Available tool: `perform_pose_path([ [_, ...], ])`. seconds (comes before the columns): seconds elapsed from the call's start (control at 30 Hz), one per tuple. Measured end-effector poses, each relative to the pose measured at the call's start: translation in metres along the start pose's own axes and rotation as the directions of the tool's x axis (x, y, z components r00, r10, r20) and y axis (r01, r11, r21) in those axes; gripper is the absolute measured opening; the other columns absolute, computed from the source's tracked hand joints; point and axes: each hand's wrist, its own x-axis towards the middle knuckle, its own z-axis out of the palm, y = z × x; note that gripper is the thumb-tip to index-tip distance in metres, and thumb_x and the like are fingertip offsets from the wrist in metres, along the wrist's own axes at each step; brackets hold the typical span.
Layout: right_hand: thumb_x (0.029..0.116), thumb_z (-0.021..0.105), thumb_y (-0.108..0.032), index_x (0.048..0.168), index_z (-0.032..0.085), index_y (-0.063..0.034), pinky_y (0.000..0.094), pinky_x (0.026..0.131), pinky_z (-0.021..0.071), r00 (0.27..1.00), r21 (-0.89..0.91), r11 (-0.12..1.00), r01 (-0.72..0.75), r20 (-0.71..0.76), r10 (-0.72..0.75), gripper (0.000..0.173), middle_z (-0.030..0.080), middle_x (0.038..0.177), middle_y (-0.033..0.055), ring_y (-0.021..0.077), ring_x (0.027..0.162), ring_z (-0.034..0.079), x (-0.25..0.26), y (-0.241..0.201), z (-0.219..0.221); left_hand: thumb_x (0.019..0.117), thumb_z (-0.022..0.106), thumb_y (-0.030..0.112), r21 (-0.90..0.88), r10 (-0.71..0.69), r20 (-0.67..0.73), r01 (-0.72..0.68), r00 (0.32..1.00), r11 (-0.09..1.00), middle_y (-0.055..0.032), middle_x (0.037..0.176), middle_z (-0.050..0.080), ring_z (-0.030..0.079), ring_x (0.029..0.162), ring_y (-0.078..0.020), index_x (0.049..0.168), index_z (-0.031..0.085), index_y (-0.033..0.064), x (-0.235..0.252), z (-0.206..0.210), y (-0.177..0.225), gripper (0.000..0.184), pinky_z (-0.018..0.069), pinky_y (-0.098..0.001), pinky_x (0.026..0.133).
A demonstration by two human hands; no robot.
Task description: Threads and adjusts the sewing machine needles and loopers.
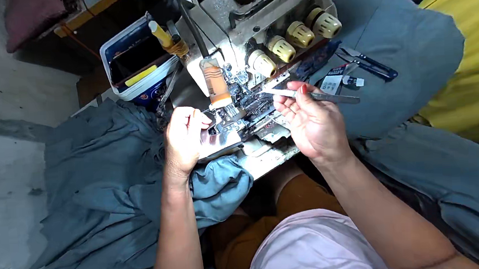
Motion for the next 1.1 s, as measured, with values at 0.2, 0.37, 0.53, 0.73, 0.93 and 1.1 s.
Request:
perform_pose_path([
  [0.2,0.1091,0.043,-0.008,0.111,0.063,-0.0016,0.0339,0.082,0.0634,0.984,-0.056,0.984,-0.166,-0.067,0.163,0.021,0.074,0.093,0.0077,0.0177,0.083,0.075,-0.004,-0.002,-0.004,0.1049,0.047,0.006,-0.101,-0.077,-0.027,0.074,0.997,0.992,0.0056,0.089,0.068,0.066,0.084,0.0003,0.102,0.058,0.0062,-0.004,0.001,0.006,0.012,0.0563,-0.0196,0.08],
  [0.37,0.1074,0.051,-0.009,0.106,0.064,-0.0041,0.0304,0.073,0.0644,0.982,-0.095,0.981,-0.17,-0.101,0.16,0.015,0.073,0.085,0.0045,0.015,0.074,0.074,0.005,-0.014,0.02,0.1033,0.047,0.004,-0.151,-0.098,-0.011,0.095,0.995,0.984,0.0069,0.09,0.068,0.066,0.084,-0.0002,0.103,0.06,0.0073,-0.006,0.0,0.008,0.013,0.0567,-0.0194,0.079],
  [0.53,0.1077,0.048,-0.01,0.105,0.062,-0.0058,0.0293,0.072,0.0628,0.989,-0.165,0.976,-0.143,-0.071,0.133,0.014,0.072,0.083,0.0019,0.0121,0.071,0.072,0.008,0.002,0.016,0.1013,0.049,0.003,-0.15,-0.14,-0.068,0.129,0.988,0.98,0.0063,0.089,0.068,0.067,0.084,-0.001,0.104,0.059,0.0061,-0.008,0.006,0.012,0.011,0.0572,-0.0204,0.08],
  [0.73,0.1073,0.047,-0.007,0.103,0.063,-0.0041,0.0305,0.071,0.0632,0.977,-0.127,0.973,-0.191,-0.12,0.176,0.016,0.071,0.08,0.0029,0.0133,0.069,0.071,0.005,0.002,0.009,0.102,0.047,0.002,-0.152,-0.123,-0.15,0.1,0.981,0.983,0.0065,0.091,0.068,0.067,0.085,-0.0018,0.103,0.06,0.0061,-0.011,0.012,0.009,0.014,0.0572,-0.0214,0.08],
  [0.93,0.1065,0.053,-0.009,0.111,0.06,-0.0016,0.0298,0.065,0.0639,0.941,-0.039,0.964,-0.263,-0.229,0.248,0.011,0.072,0.081,0.0078,0.0165,0.067,0.073,0.011,0.006,0.03,0.1024,0.047,0.002,-0.182,-0.133,-0.151,0.105,0.98,0.978,0.006,0.09,0.069,0.067,0.084,-0.0031,0.102,0.06,0.0077,-0.012,0.01,0.01,0.014,0.0573,-0.0219,0.079],
  [1.1,0.1062,0.056,-0.013,0.113,0.061,-0.0004,0.0306,0.065,0.0641,0.927,-0.083,0.949,-0.304,-0.255,0.275,0.015,0.072,0.082,0.0086,0.0171,0.068,0.074,0.012,0.007,0.033,0.1016,0.048,0.002,-0.186,-0.128,-0.132,0.103,0.983,0.977,0.0054,0.089,0.069,0.067,0.083,-0.0037,0.099,0.062,0.0083,-0.01,0.009,0.011,0.016,0.0568,-0.0217,0.079],
])
